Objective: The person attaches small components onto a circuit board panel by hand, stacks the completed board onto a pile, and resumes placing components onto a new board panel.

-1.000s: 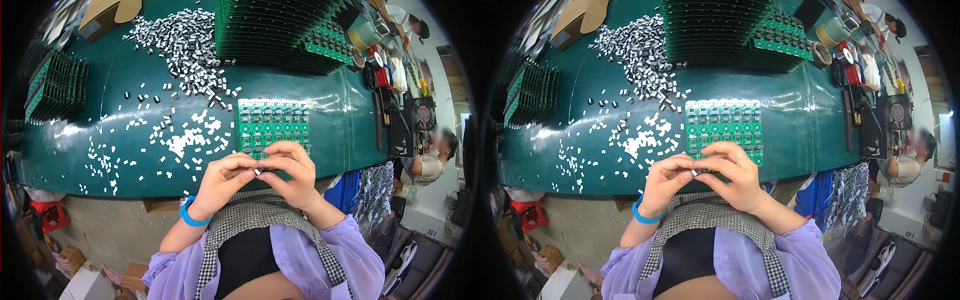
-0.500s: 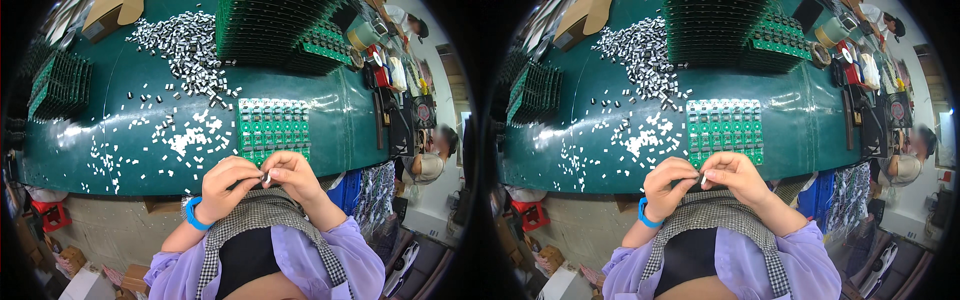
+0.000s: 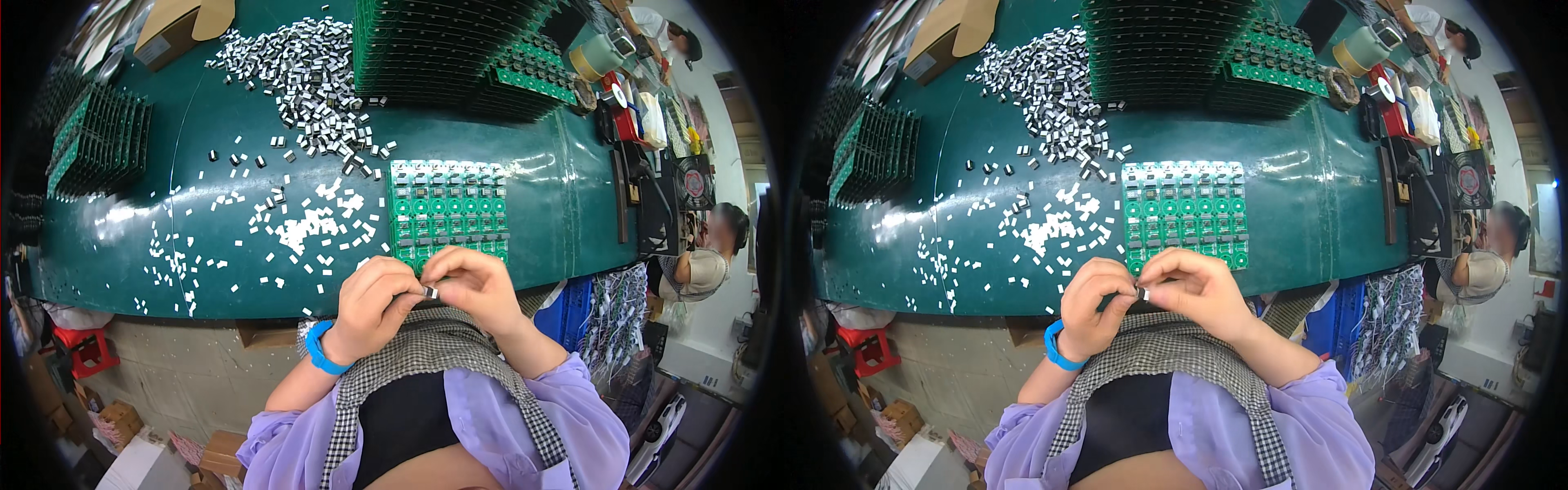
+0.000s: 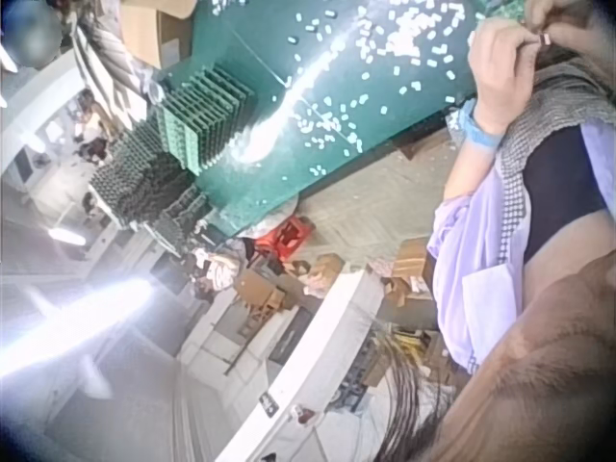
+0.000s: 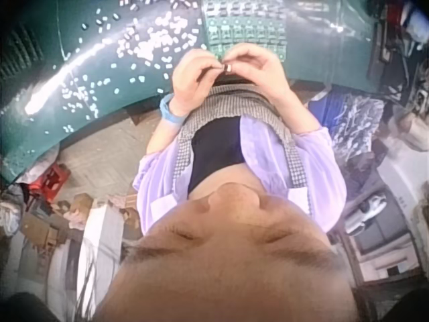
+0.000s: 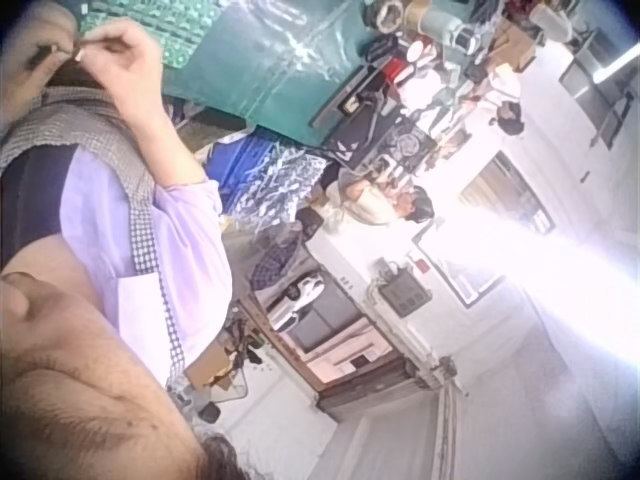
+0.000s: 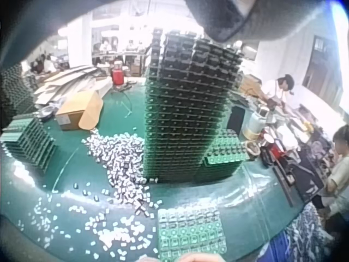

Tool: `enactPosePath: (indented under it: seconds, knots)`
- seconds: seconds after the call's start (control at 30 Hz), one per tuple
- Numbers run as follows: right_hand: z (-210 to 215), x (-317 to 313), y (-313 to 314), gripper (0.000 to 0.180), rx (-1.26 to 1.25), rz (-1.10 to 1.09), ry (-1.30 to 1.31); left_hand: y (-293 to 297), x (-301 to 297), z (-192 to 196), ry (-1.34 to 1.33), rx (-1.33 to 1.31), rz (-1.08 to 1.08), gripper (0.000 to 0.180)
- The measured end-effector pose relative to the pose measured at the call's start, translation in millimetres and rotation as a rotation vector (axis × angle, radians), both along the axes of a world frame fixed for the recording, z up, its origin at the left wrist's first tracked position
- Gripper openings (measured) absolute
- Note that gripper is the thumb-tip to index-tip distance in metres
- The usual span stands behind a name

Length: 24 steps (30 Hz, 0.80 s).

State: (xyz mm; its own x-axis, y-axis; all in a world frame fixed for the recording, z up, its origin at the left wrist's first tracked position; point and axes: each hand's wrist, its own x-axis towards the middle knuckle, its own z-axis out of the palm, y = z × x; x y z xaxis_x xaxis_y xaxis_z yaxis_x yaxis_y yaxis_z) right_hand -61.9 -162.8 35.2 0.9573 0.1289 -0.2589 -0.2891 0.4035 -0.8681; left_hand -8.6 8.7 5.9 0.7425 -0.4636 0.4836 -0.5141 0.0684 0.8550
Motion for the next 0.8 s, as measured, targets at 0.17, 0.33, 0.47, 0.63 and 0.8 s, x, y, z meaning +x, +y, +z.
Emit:
enactPosePath:
  seconds: [0.17,0.33,0.47,0.63,0.8]
  knots:
    - [2,-2,-2,0.022,-0.697,-0.033,-0.528,-5,-6,-7,-0.048,-0.039,0.055,0.013]
    - [2,-2,-2,0.021,-0.742,-0.045,-0.588,-5,-9,-10,-0.038,-0.058,0.029,0.012]
    - [6,7,-4,0.02,-0.714,0.044,-0.591,-4,-9,-12,-0.003,-0.076,-0.02,0.011]
    - [1,-1,-2,0.02,-0.7,0.005,-0.528,1,-6,-10,0.074,-0.091,-0.052,0.014]
    - [-4,-3,1,0.021,-0.884,-0.156,-0.683,2,-4,-2,0.131,-0.021,0.004,0.017]
